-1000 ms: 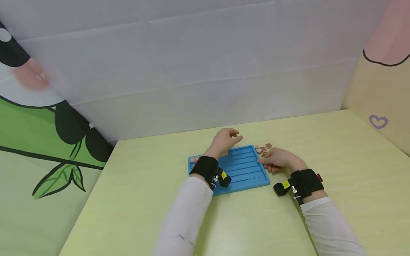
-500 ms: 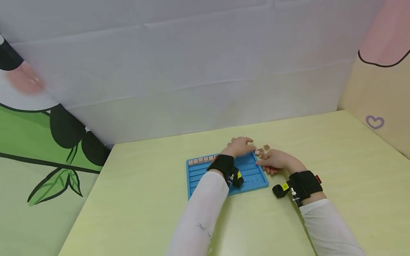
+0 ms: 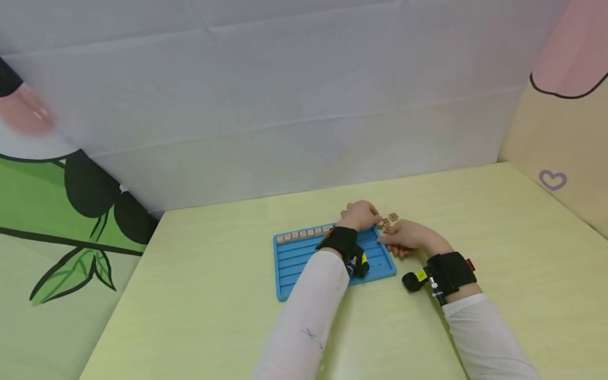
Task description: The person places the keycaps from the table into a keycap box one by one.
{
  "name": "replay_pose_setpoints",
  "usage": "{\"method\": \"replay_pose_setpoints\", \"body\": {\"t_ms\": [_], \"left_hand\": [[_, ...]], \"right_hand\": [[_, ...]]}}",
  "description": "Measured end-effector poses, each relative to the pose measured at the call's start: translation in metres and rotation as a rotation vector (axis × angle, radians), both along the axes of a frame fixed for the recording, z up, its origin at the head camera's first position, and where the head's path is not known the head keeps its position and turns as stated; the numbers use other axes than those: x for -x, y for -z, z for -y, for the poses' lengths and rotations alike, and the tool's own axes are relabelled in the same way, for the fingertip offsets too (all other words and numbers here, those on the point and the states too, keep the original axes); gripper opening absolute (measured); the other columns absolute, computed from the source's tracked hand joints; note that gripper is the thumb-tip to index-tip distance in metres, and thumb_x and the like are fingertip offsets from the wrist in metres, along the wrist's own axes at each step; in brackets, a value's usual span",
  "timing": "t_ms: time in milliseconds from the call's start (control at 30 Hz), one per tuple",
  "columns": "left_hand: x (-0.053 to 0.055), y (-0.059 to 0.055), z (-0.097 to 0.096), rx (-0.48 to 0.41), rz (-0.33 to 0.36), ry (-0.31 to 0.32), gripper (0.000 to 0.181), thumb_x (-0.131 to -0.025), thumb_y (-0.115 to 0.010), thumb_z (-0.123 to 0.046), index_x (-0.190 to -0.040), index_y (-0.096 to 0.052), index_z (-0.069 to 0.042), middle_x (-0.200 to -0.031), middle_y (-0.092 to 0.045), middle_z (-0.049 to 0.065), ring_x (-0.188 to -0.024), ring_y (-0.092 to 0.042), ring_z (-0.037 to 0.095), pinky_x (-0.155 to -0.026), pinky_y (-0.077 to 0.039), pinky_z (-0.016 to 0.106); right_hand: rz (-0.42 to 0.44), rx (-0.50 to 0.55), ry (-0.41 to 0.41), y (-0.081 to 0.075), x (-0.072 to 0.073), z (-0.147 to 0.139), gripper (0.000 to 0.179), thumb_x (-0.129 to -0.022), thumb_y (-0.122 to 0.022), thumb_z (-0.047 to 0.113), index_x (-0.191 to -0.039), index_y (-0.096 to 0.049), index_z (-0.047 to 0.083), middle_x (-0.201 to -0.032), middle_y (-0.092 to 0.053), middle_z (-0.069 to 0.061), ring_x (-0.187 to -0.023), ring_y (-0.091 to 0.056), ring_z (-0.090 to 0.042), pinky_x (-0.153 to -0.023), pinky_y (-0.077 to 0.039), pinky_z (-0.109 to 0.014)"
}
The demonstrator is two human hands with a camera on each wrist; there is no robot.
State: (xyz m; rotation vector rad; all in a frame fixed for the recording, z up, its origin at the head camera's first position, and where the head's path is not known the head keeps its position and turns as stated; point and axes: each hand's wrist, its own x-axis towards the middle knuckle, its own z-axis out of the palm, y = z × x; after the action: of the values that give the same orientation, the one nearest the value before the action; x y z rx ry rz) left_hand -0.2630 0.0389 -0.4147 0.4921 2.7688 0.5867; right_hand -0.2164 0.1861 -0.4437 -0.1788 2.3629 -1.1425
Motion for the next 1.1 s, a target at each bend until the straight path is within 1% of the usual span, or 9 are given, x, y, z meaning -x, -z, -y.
{"method": "replay_pose_setpoints", "body": {"t_ms": [267, 467, 567, 733, 867, 900, 967, 1033, 1100], "left_hand": [[-0.001, 0.006, -0.003, 0.021, -0.044, -0.047, 0.024, -0.093, -0.06, -0.031, -0.08, -0.073, -0.015, -0.088, -0.066, -0.001, -0.103, -0.052, 0.025, -0.091, -0.034, 0.043], [-0.001, 0.004, -0.003, 0.045, -0.075, -0.042, 0.04, -0.092, -0.06, -0.033, -0.056, -0.054, -0.018, -0.059, -0.047, -0.004, -0.094, -0.052, 0.024, -0.087, -0.029, 0.041], [-0.002, 0.007, -0.004, 0.041, -0.087, -0.044, 0.041, -0.094, -0.059, -0.033, -0.057, -0.052, -0.018, -0.056, -0.041, -0.005, -0.089, -0.05, 0.022, -0.086, -0.026, 0.04], [0.002, 0.002, -0.006, -0.004, -0.094, -0.03, 0.023, -0.096, -0.055, -0.031, -0.082, -0.068, -0.018, -0.069, -0.056, -0.003, -0.083, -0.054, 0.019, -0.1, -0.028, 0.045], [0.063, 0.055, -0.012, -0.127, -0.121, 0.052, 0.027, -0.096, -0.05, -0.043, -0.098, -0.067, -0.024, -0.084, -0.062, -0.007, -0.075, -0.052, 0.013, -0.085, -0.041, 0.036], [0.074, 0.065, -0.009, -0.165, -0.148, 0.08, 0.027, -0.096, -0.049, -0.046, -0.099, -0.066, -0.024, -0.086, -0.061, -0.007, -0.074, -0.051, 0.012, -0.079, -0.041, 0.033], [0.088, 0.073, -0.002, -0.214, -0.106, 0.114, 0.029, -0.094, -0.05, -0.047, -0.105, -0.065, -0.025, -0.097, -0.063, -0.007, -0.081, -0.056, 0.012, -0.072, -0.044, 0.029], [0.063, 0.04, 0.012, -0.237, -0.09, 0.118, 0.027, -0.095, -0.053, -0.042, -0.108, -0.065, -0.021, -0.103, -0.064, -0.003, -0.088, -0.058, 0.014, -0.076, -0.046, 0.029], [0.031, 0.003, 0.028, -0.255, -0.083, 0.104, 0.024, -0.095, -0.056, -0.033, -0.109, -0.066, -0.016, -0.106, -0.064, 0.001, -0.095, -0.06, 0.017, -0.08, -0.048, 0.03]], "right_hand": [[0.02, 0.029, -0.008, 0.003, 0.0, -0.001, 0.037, -0.096, -0.055, 0.024, -0.063, -0.059, 0.009, -0.05, -0.05, 0.005, -0.044, -0.045, -0.005, -0.046, -0.037, -0.019], [0.009, 0.033, -0.01, 0.005, 0.001, 0.0, 0.038, -0.097, -0.054, 0.023, -0.062, -0.059, 0.009, -0.05, -0.049, 0.005, -0.043, -0.045, -0.005, -0.046, -0.036, -0.019], [0.015, 0.035, -0.015, 0.005, 0.001, 0.001, 0.038, -0.097, -0.055, 0.023, -0.062, -0.059, 0.009, -0.05, -0.049, 0.005, -0.043, -0.045, -0.006, -0.046, -0.036, -0.019], [-0.007, 0.011, -0.03, 0.004, 0.002, 0.001, 0.038, -0.096, -0.055, 0.025, -0.062, -0.059, 0.009, -0.051, -0.05, 0.004, -0.044, -0.046, -0.006, -0.047, -0.037, -0.02], [-0.03, -0.001, -0.028, 0.002, 0.005, -0.002, 0.038, -0.096, -0.055, 0.026, -0.062, -0.058, 0.009, -0.052, -0.049, 0.004, -0.045, -0.046, -0.007, -0.047, -0.036, -0.021], [-0.029, 0.002, -0.032, 0.001, 0.005, -0.002, 0.038, -0.096, -0.055, 0.026, -0.062, -0.058, 0.009, -0.052, -0.049, 0.004, -0.045, -0.046, -0.007, -0.047, -0.036, -0.021], [-0.026, 0.009, -0.037, 0.001, 0.006, -0.002, 0.038, -0.096, -0.055, 0.027, -0.063, -0.058, 0.009, -0.052, -0.049, 0.004, -0.046, -0.046, -0.007, -0.047, -0.037, -0.021], [-0.02, 0.012, -0.039, 0.001, 0.006, -0.001, 0.038, -0.096, -0.055, 0.028, -0.064, -0.058, 0.009, -0.053, -0.05, 0.004, -0.046, -0.046, -0.007, -0.048, -0.037, -0.021], [-0.011, 0.006, -0.033, 0.001, 0.006, -0.001, 0.038, -0.096, -0.055, 0.029, -0.065, -0.058, 0.009, -0.053, -0.05, 0.004, -0.047, -0.046, -0.007, -0.049, -0.037, -0.021]]}}
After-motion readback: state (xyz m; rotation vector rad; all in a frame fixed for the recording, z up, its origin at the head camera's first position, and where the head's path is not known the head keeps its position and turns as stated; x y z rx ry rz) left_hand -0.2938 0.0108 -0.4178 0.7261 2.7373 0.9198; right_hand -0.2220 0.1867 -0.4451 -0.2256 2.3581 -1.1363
